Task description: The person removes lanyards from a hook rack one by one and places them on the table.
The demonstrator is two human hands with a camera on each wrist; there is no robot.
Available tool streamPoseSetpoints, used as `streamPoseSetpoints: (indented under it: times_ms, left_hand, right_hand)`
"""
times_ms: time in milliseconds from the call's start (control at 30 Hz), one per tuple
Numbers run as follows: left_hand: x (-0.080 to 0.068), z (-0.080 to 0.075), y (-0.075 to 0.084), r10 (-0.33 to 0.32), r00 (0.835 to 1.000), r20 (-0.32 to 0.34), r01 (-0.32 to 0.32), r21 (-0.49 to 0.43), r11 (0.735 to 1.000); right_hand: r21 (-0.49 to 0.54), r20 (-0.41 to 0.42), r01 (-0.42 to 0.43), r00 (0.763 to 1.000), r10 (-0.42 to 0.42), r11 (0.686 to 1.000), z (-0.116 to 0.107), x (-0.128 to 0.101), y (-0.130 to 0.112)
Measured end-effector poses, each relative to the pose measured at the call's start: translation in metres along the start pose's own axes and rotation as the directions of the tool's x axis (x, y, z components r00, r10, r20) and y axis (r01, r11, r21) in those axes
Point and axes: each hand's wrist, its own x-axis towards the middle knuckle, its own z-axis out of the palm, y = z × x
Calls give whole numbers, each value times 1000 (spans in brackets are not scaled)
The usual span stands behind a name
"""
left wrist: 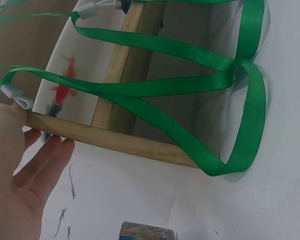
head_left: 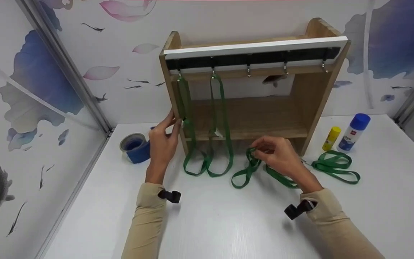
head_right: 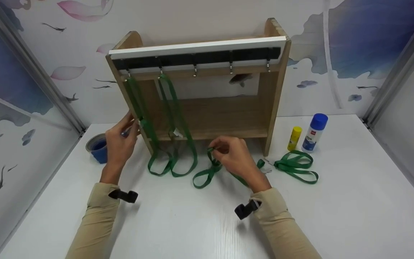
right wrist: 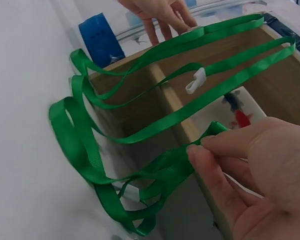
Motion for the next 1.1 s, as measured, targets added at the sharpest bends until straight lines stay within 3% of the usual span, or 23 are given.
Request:
streamPoseSetpoints:
  times_ms: [200,400,533,667,800,900,1000,1100]
  left_hand:
    - [1,1,0,0,1000,5,0,10,1000]
    - [0,2,1,-9,1000,6,9,2,1000]
    - [1,2,1,-15,1000,10,15,1,1000]
    - [1,3,1,3,1000,-1,-3,0,1000]
    - [1,3,1,21,1000,-13,-21,-4,1000]
    - [2,3,0,22,1000,-14,-23,-11,1000]
    - [1,2,-1,20,1000,-11,-20,-19,1000]
    - [0,1,-2,18,1000,-11,-18,-20,1000]
  right_hand:
    - [-80,125,112,987,-102,990,13,-5,0]
    - [-148,334,224,928,-165,963,39,-14,2]
    - [-147,370,261,909,-192,954,46,-18,4]
    - [-107,371,238,910,-183,965,37,-20,1]
    - [-80,336,198,928,-160,977,17,-23,2]
    - [-102,264,186,952,-153,977,-3,-28,8]
    - [-158,140,174,978,-153,972,-28,-33,19]
    - [-209,-48,118,990,-130,971,-54,-35,27]
